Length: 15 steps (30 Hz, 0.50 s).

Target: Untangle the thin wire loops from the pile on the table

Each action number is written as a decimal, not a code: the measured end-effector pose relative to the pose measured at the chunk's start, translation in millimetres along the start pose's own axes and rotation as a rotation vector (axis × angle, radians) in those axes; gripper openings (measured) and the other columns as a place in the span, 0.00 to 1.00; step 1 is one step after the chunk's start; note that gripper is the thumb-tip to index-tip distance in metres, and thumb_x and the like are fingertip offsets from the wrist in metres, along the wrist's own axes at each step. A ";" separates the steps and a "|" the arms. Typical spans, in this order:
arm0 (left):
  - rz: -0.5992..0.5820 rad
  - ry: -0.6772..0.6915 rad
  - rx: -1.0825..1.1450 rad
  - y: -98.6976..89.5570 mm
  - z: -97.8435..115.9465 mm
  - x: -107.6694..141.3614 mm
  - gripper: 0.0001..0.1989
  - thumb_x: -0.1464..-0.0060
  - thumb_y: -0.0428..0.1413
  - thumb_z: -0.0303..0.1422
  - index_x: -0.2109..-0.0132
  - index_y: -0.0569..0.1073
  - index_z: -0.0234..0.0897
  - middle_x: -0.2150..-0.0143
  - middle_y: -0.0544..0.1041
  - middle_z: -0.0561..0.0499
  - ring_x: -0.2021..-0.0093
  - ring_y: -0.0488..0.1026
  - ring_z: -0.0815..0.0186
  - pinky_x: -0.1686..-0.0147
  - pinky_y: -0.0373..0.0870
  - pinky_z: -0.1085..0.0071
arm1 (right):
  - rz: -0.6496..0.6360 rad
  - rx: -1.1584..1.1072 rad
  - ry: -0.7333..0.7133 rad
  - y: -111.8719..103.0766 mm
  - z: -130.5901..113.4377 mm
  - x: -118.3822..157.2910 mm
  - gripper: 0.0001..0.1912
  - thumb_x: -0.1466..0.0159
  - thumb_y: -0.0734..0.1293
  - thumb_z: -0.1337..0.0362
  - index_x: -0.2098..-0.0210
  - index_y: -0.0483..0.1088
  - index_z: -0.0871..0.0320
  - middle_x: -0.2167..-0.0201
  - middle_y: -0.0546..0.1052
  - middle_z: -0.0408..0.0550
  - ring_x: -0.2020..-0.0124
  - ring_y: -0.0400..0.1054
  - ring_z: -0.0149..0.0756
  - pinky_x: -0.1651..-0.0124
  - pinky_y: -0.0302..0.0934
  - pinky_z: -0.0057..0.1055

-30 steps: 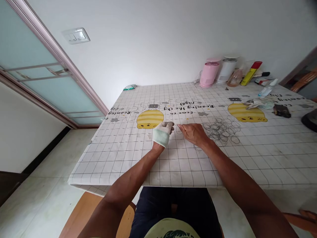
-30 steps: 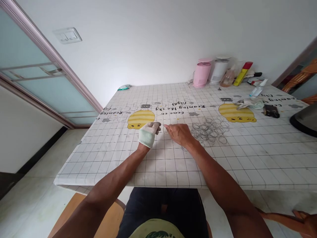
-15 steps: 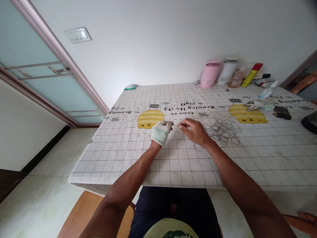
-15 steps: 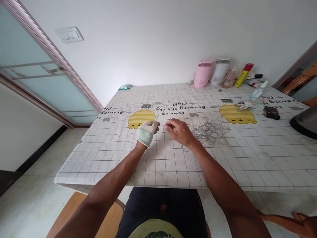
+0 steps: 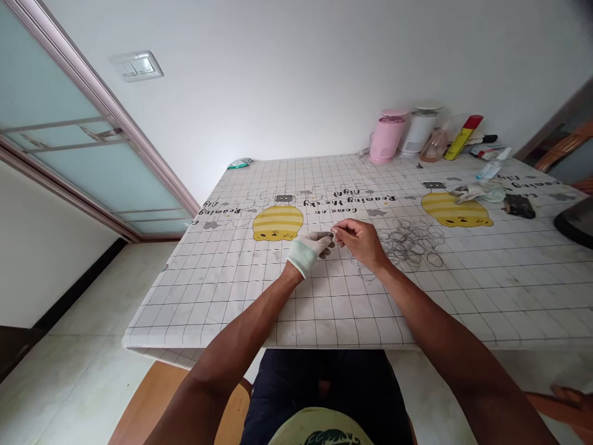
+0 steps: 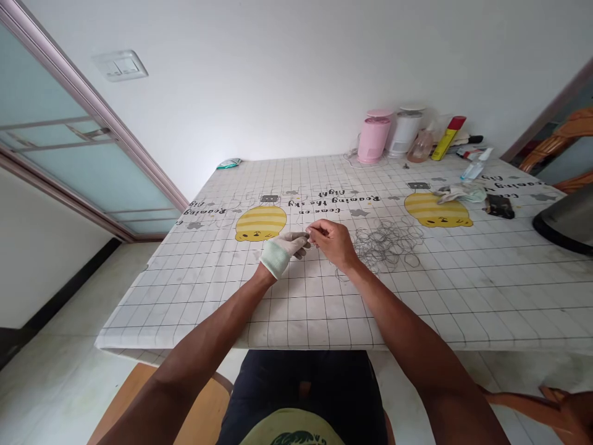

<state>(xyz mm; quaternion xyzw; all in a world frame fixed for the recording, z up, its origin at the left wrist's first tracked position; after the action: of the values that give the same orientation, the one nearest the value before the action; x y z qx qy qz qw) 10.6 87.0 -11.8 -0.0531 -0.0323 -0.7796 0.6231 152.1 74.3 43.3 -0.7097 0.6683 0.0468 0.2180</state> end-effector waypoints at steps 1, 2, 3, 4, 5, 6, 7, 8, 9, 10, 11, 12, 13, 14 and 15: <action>-0.009 -0.027 0.036 1.8 -4.6 -1.5 0.09 0.43 0.58 0.32 0.58 0.80 0.33 0.68 0.78 0.49 0.74 0.70 0.71 0.73 0.67 0.74 | -0.002 0.002 0.000 1.4 0.3 0.3 0.12 0.32 0.69 0.54 0.64 0.78 0.56 0.74 0.77 0.46 0.73 0.69 0.36 0.69 0.66 0.33; -0.003 -0.042 0.066 1.9 -7.1 -2.0 0.09 0.43 0.58 0.31 0.59 0.80 0.32 0.69 0.78 0.50 0.75 0.68 0.72 0.74 0.66 0.74 | -0.004 0.010 -0.005 2.5 0.0 0.7 0.12 0.32 0.69 0.54 0.63 0.77 0.56 0.74 0.77 0.45 0.73 0.69 0.36 0.69 0.66 0.33; 0.017 -0.042 0.088 0.4 -7.4 -1.7 0.08 0.43 0.58 0.30 0.59 0.80 0.32 0.70 0.78 0.50 0.76 0.68 0.73 0.74 0.65 0.74 | -0.003 0.029 -0.018 3.1 -0.9 1.2 0.12 0.32 0.69 0.54 0.63 0.77 0.55 0.74 0.77 0.45 0.73 0.69 0.36 0.69 0.65 0.32; 0.048 -0.030 0.108 -2.5 -5.6 -0.4 0.08 0.44 0.58 0.29 0.59 0.80 0.32 0.70 0.78 0.50 0.76 0.68 0.73 0.74 0.65 0.74 | 0.001 0.057 -0.038 3.2 -2.6 1.6 0.11 0.32 0.69 0.54 0.63 0.77 0.55 0.74 0.76 0.45 0.73 0.68 0.35 0.70 0.64 0.32; 0.085 -0.011 0.127 -6.2 -2.7 1.7 0.08 0.44 0.59 0.29 0.58 0.80 0.32 0.69 0.78 0.49 0.75 0.68 0.73 0.73 0.65 0.74 | 0.009 0.092 -0.063 2.8 -4.7 2.0 0.11 0.32 0.68 0.55 0.63 0.77 0.55 0.74 0.76 0.44 0.73 0.68 0.35 0.70 0.63 0.32; 0.121 0.006 0.146 -9.9 0.5 4.4 0.08 0.44 0.59 0.29 0.58 0.80 0.31 0.69 0.79 0.49 0.74 0.68 0.73 0.73 0.66 0.74 | 0.023 0.129 -0.092 1.7 -7.0 2.3 0.10 0.31 0.68 0.56 0.63 0.77 0.55 0.74 0.75 0.44 0.73 0.67 0.35 0.70 0.62 0.32; 0.156 0.021 0.165 -13.5 3.4 7.1 0.08 0.44 0.59 0.29 0.58 0.80 0.31 0.69 0.79 0.49 0.74 0.68 0.73 0.72 0.66 0.75 | 0.042 0.164 -0.118 0.0 -9.1 2.7 0.10 0.31 0.67 0.57 0.64 0.76 0.55 0.74 0.75 0.44 0.73 0.67 0.35 0.70 0.61 0.32; 0.189 0.030 0.182 -16.8 5.7 9.6 0.08 0.44 0.59 0.29 0.58 0.80 0.31 0.69 0.78 0.50 0.74 0.68 0.73 0.72 0.66 0.75 | 0.063 0.195 -0.141 -1.8 -10.8 2.9 0.09 0.31 0.67 0.58 0.64 0.76 0.55 0.74 0.75 0.43 0.73 0.66 0.34 0.70 0.61 0.32; 0.222 0.036 0.200 -19.9 7.3 11.7 0.08 0.44 0.59 0.29 0.59 0.79 0.31 0.69 0.78 0.50 0.74 0.68 0.73 0.71 0.66 0.75 | 0.083 0.223 -0.160 -3.5 -12.0 3.1 0.09 0.31 0.66 0.58 0.64 0.76 0.55 0.74 0.75 0.43 0.73 0.66 0.34 0.70 0.60 0.32; 0.248 0.040 0.215 -22.2 8.3 13.2 0.08 0.45 0.59 0.29 0.59 0.79 0.31 0.69 0.78 0.50 0.74 0.68 0.73 0.71 0.66 0.75 | 0.103 0.251 -0.176 -5.2 -12.8 3.2 0.09 0.31 0.66 0.59 0.64 0.75 0.55 0.74 0.75 0.43 0.73 0.66 0.34 0.69 0.60 0.32; 0.262 0.038 0.224 -23.3 8.7 13.8 0.07 0.45 0.59 0.29 0.59 0.79 0.31 0.70 0.78 0.50 0.74 0.67 0.73 0.71 0.66 0.74 | 0.123 0.278 -0.185 -6.9 -12.8 3.1 0.09 0.31 0.66 0.59 0.64 0.75 0.55 0.74 0.75 0.43 0.74 0.66 0.34 0.69 0.60 0.32; 0.263 0.031 0.228 -23.1 8.5 13.7 0.07 0.45 0.59 0.29 0.60 0.79 0.31 0.70 0.78 0.50 0.74 0.67 0.73 0.71 0.66 0.74 | 0.140 0.301 -0.182 -8.6 -11.6 2.7 0.09 0.31 0.65 0.60 0.65 0.75 0.55 0.74 0.75 0.43 0.74 0.66 0.34 0.69 0.60 0.32; 0.252 0.021 0.228 -21.7 8.0 13.0 0.07 0.45 0.59 0.29 0.60 0.79 0.31 0.70 0.77 0.50 0.74 0.67 0.73 0.72 0.66 0.74 | 0.150 0.314 -0.168 -10.0 -9.1 2.0 0.09 0.31 0.65 0.59 0.65 0.75 0.55 0.75 0.75 0.44 0.74 0.65 0.34 0.70 0.60 0.32; 0.234 0.008 0.224 -19.7 7.2 12.0 0.06 0.45 0.59 0.29 0.61 0.79 0.31 0.71 0.77 0.50 0.75 0.67 0.73 0.72 0.66 0.74 | 0.147 0.311 -0.141 -10.7 -5.2 0.7 0.08 0.32 0.66 0.59 0.65 0.74 0.55 0.75 0.75 0.44 0.75 0.66 0.34 0.70 0.60 0.32; 0.214 -0.004 0.217 -17.5 6.5 10.9 0.06 0.45 0.59 0.28 0.61 0.78 0.31 0.71 0.77 0.50 0.75 0.67 0.73 0.72 0.66 0.74 | 0.136 0.291 -0.105 -11.1 -0.2 -0.7 0.08 0.33 0.66 0.59 0.65 0.74 0.55 0.74 0.76 0.44 0.74 0.67 0.34 0.71 0.60 0.31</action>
<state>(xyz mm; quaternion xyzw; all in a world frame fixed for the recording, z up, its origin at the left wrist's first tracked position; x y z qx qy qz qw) -8.6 81.0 -3.7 0.0098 -0.1117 -0.7008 0.7045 162.7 75.1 46.5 -0.6206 0.7021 0.0011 0.3492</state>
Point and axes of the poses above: each hand's wrist, its own x-axis away from the middle knuckle, its own y-axis out of the palm, z = x × y, the point moved 9 cm from there along -x, towards the middle knuckle
